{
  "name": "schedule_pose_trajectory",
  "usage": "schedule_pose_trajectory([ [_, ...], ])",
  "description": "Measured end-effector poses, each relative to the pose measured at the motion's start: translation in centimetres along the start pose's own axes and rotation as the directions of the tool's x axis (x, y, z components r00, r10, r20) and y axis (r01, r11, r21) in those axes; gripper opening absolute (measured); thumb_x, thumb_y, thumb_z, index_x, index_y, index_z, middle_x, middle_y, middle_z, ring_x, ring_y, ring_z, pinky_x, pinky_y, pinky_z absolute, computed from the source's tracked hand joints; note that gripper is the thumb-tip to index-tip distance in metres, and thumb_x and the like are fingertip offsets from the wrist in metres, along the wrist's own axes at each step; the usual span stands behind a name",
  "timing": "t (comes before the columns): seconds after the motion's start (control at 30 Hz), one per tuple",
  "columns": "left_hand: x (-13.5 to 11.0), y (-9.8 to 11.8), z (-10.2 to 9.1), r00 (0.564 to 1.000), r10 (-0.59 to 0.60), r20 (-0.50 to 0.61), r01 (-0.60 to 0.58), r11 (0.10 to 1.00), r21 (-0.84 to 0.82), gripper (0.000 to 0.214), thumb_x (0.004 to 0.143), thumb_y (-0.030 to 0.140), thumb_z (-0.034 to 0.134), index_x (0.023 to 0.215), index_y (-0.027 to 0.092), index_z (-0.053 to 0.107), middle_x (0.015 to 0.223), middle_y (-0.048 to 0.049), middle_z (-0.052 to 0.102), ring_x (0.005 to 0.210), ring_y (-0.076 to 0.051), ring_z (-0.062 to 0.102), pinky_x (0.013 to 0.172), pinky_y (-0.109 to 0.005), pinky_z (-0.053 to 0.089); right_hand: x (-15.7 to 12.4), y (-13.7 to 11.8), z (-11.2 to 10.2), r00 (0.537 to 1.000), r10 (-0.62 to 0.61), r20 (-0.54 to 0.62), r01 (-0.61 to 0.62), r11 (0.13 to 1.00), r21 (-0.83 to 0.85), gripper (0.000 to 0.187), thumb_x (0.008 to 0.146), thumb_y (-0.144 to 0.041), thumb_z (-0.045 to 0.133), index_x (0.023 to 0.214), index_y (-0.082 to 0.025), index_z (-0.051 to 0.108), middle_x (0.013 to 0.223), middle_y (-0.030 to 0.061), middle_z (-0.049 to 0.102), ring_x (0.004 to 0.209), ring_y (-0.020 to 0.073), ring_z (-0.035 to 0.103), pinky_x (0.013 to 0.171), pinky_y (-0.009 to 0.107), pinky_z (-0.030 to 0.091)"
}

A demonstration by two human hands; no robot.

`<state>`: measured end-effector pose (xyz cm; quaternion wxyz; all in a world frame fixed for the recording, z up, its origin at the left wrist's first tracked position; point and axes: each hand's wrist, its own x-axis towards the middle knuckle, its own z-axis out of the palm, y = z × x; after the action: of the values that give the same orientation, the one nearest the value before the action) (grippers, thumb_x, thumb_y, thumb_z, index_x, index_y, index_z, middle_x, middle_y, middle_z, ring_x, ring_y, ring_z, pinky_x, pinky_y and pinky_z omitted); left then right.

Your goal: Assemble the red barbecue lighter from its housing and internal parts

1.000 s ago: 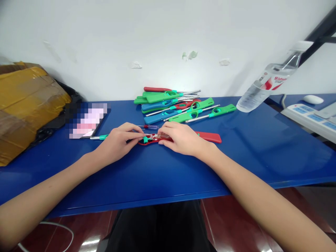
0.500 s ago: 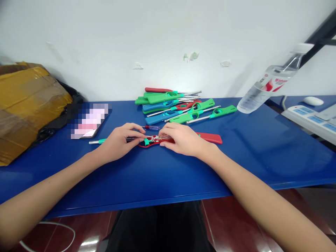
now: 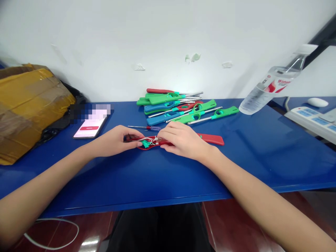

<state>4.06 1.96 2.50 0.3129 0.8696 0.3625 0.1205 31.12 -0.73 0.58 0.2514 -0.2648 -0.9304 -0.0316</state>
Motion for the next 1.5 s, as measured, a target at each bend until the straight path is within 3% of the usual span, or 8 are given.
schedule_pose_trajectory([
  [0.3, 0.1, 0.6, 0.1, 0.997, -0.051, 0.062, 0.058, 0.991, -0.122, 0.027, 0.086, 0.039, 0.064, 0.097, 0.017, 0.074, 0.078, -0.0013, 0.07, 0.064, -0.012, 0.056, 0.057, -0.022, 0.042, 0.2, -0.4, 0.1, 0.992, -0.115, -0.056, 0.11, 0.99, -0.083, 0.017, 0.094, -0.023, 0.055, 0.105, -0.017, 0.067, 0.1, 0.009, 0.075, 0.087, 0.0228, 0.063, 0.078, 0.038, 0.052],
  [0.67, 0.3, 1.0, -0.2, 0.985, -0.077, 0.151, 0.078, 0.997, 0.0, 0.031, 0.088, 0.045, 0.059, 0.095, 0.018, 0.074, 0.07, 0.0006, 0.064, 0.057, -0.01, 0.049, 0.051, -0.022, 0.036, 0.5, -0.6, 0.1, 0.994, -0.099, -0.042, 0.098, 0.995, -0.024, 0.015, 0.093, -0.021, 0.056, 0.102, -0.017, 0.068, 0.096, 0.0081, 0.075, 0.085, 0.0227, 0.062, 0.077, 0.037, 0.053],
  [1.2, 0.1, 1.1, 1.2, 0.998, -0.064, 0.0, 0.064, 0.998, 0.025, 0.03, 0.092, 0.042, 0.053, 0.087, 0.017, 0.07, 0.076, -0.0004, 0.067, 0.064, -0.013, 0.054, 0.058, -0.025, 0.039, 0.3, -0.5, 0.5, 0.993, -0.089, -0.084, 0.085, 0.995, -0.042, 0.017, 0.092, -0.019, 0.056, 0.104, -0.019, 0.068, 0.095, 0.0084, 0.075, 0.084, 0.0231, 0.061, 0.077, 0.038, 0.054],
  [1.37, 0.1, 1.0, 1.6, 0.998, -0.066, -0.006, 0.066, 0.997, -0.048, 0.025, 0.093, 0.039, 0.052, 0.091, 0.018, 0.065, 0.085, -0.0018, 0.07, 0.073, -0.015, 0.061, 0.064, -0.026, 0.045, 0.4, -0.6, 0.5, 0.993, -0.08, -0.091, 0.077, 0.996, -0.033, 0.018, 0.091, -0.019, 0.056, 0.104, -0.019, 0.068, 0.095, 0.0089, 0.074, 0.085, 0.0236, 0.061, 0.077, 0.039, 0.054],
  [1.5, 0.3, 0.8, 1.8, 0.999, -0.041, -0.011, 0.039, 0.987, -0.158, 0.024, 0.092, 0.035, 0.055, 0.109, 0.018, 0.061, 0.087, -0.0018, 0.072, 0.075, -0.015, 0.064, 0.069, -0.027, 0.048, 0.5, -0.8, 0.6, 0.993, -0.084, -0.077, 0.082, 0.996, -0.035, 0.017, 0.092, -0.018, 0.055, 0.101, -0.019, 0.068, 0.094, 0.0076, 0.075, 0.083, 0.0228, 0.06, 0.077, 0.038, 0.055],
])
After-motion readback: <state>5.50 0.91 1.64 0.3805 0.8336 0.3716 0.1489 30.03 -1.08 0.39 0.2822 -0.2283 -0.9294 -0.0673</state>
